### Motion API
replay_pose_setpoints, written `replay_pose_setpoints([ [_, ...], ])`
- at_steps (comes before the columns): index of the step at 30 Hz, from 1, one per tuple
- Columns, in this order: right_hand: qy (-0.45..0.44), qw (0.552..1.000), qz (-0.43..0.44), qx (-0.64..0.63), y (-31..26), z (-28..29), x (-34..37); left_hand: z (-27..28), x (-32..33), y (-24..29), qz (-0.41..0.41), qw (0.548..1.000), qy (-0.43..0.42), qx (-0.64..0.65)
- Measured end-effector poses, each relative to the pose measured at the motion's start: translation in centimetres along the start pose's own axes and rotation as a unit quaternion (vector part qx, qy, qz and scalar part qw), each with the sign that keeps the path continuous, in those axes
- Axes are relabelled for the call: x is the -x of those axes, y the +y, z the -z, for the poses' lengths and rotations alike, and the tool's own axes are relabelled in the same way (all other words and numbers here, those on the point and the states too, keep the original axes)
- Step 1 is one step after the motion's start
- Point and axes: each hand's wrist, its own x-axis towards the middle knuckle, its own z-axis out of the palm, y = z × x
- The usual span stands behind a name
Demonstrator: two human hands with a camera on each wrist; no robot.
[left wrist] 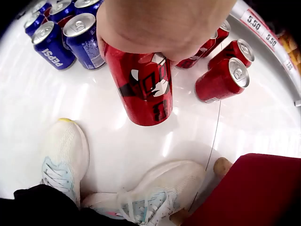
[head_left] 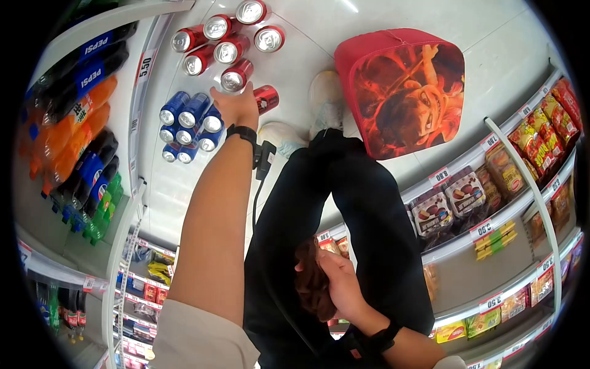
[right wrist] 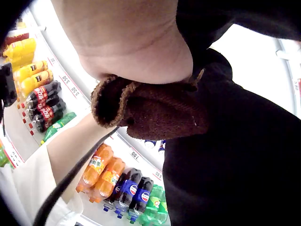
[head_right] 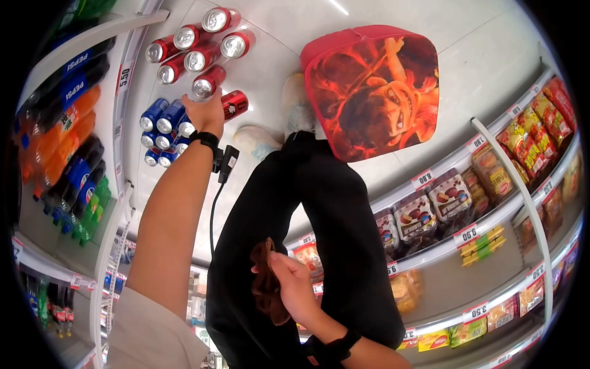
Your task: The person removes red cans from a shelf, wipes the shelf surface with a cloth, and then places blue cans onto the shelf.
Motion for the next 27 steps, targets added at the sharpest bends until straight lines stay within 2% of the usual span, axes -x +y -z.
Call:
replay_pose_setpoints([
  [3,0.004,1.0,-0.006,0.008,-0.2,-0.1,0.1,1.1,0.9,-1.4,0.033,0.998,-0.051,0.002],
  [5,-0.001,1.0,0.003,-0.005,0.0,0.0,0.0,1.4,1.9,-2.2,0.064,0.997,-0.045,0.001],
  [7,-0.002,1.0,0.0,-0.011,0.1,-0.2,-0.1,-0.5,-0.9,-6.4,0.096,0.974,-0.182,-0.1],
  [8,-0.001,1.0,0.004,-0.002,0.3,-0.1,-0.3,-0.5,-0.2,-7.0,0.21,0.957,-0.189,0.069],
  [9,0.0,1.0,0.007,0.007,0.5,0.0,-0.4,0.5,1.1,-5.6,0.338,0.91,-0.196,0.14],
  [11,0.004,1.0,0.007,0.016,0.5,0.0,-0.5,1.5,1.3,-6.2,0.389,0.839,-0.312,0.217],
  [12,0.006,1.0,0.008,0.023,0.6,0.1,-0.5,2.1,1.3,-6.4,0.392,0.838,-0.312,0.218],
  [14,0.006,1.0,0.005,0.026,0.5,0.2,-0.6,3.0,1.2,-6.6,0.418,0.759,-0.428,0.256],
  [15,0.003,1.0,0.004,0.026,0.5,0.2,-0.5,3.3,1.3,-6.9,0.422,0.757,-0.428,0.256],
  [18,0.007,1.0,-0.002,0.026,0.4,0.3,-0.5,3.8,1.2,-7.5,0.407,0.709,-0.485,0.311],
  [21,0.007,1.0,-0.008,0.017,0.3,0.2,-0.5,3.7,1.3,-7.9,0.419,0.693,-0.469,0.353],
  [25,0.013,1.0,-0.008,0.027,0.3,0.3,-0.5,2.9,0.6,-8.5,0.42,0.693,-0.449,0.377],
  [27,0.006,1.0,-0.001,0.02,0.3,0.3,-0.5,1.7,-0.2,-9.0,0.368,0.687,-0.475,0.409],
])
